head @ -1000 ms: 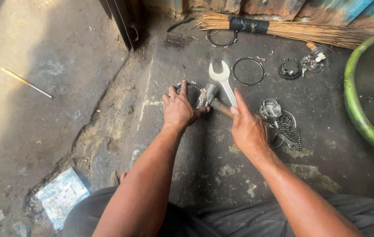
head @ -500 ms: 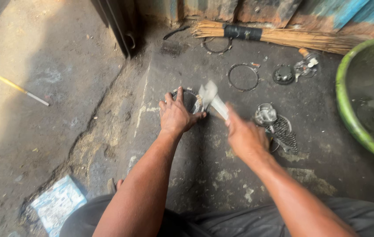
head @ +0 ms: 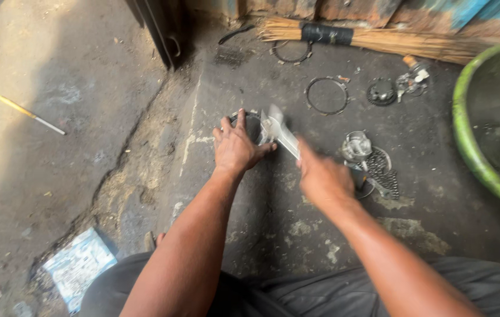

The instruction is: The person uses a wrench to repeatedly strike a circular mechanical part placed on a hammer. The person holds the part steady with one hand while striking it with the wrench in the other hand.

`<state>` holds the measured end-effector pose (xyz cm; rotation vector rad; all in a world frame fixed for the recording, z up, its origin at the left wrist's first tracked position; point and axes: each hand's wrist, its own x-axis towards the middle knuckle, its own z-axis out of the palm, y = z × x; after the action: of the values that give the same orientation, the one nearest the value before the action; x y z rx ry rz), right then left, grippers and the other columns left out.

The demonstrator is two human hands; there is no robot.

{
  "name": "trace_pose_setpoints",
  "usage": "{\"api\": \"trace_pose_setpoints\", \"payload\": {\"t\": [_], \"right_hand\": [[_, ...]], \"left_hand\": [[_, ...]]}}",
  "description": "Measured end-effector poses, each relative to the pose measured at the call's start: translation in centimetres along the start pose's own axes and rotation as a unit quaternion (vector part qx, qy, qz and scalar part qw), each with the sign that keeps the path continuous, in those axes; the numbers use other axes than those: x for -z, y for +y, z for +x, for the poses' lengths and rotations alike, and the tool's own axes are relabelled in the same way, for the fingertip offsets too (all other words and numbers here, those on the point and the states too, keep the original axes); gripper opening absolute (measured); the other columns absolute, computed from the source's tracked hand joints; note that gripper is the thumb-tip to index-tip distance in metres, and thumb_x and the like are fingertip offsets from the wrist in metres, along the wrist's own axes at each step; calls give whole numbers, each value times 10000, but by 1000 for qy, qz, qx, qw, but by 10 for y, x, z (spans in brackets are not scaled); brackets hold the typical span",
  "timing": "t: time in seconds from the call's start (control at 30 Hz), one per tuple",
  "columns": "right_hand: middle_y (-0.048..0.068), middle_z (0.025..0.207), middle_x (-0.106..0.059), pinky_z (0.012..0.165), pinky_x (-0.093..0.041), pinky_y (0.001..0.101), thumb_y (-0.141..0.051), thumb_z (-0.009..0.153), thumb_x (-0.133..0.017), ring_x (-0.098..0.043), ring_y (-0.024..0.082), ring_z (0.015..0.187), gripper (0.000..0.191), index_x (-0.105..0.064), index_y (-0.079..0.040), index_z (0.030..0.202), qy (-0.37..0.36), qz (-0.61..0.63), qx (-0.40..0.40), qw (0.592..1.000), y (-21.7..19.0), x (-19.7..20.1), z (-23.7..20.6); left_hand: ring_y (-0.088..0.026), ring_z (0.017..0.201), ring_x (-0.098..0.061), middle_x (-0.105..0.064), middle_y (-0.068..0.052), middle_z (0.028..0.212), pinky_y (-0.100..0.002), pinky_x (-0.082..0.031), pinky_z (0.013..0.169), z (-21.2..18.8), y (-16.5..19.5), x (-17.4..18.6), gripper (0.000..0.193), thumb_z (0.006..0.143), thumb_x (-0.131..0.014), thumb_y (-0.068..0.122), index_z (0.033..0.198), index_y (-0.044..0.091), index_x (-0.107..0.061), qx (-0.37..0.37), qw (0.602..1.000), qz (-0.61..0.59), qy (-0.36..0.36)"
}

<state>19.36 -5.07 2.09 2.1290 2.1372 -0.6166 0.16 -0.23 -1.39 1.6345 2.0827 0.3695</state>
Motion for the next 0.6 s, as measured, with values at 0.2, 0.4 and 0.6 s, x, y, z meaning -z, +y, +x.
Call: {"api": "trace_pose_setpoints", "payload": {"t": [0.2, 0.4, 0.6], "right_hand": [[199, 742, -709, 598, -513, 513, -292, 1083, -517, -667, 384, 654, 460, -480, -233, 1538, 221, 110, 101, 964, 0, -3, -4], [88, 696, -698, 504, -549, 442, -255, 1048, -464, -675, 303, 573, 585, -342, -321, 1616, 21, 43, 16, 999, -4, 7, -7], [109, 734, -684, 533, -580, 451, -222, 1005, -493, -700, 273, 596, 629, -324, -355, 1596, -4, 75, -39, 996, -10, 10, -7]], "left_hand": [[-455, 1303, -421, -429, -212, 1450, -492, -411, 1102, -2, 0, 1, 1235, 625, -901, 613, 1582, 100, -312, -17, 999, -22, 35], [-448, 1338, -382, -391, -220, 1452, -496, -394, 1108, 1, 1, 2, 1317, 599, -911, 643, 1594, 100, -241, 16, 1000, -8, -23], [-453, 1342, -392, -381, -244, 1481, -488, -395, 1128, 2, 2, 3, 1323, 624, -877, 711, 1603, 95, -235, 12, 1000, 22, -11]]}}
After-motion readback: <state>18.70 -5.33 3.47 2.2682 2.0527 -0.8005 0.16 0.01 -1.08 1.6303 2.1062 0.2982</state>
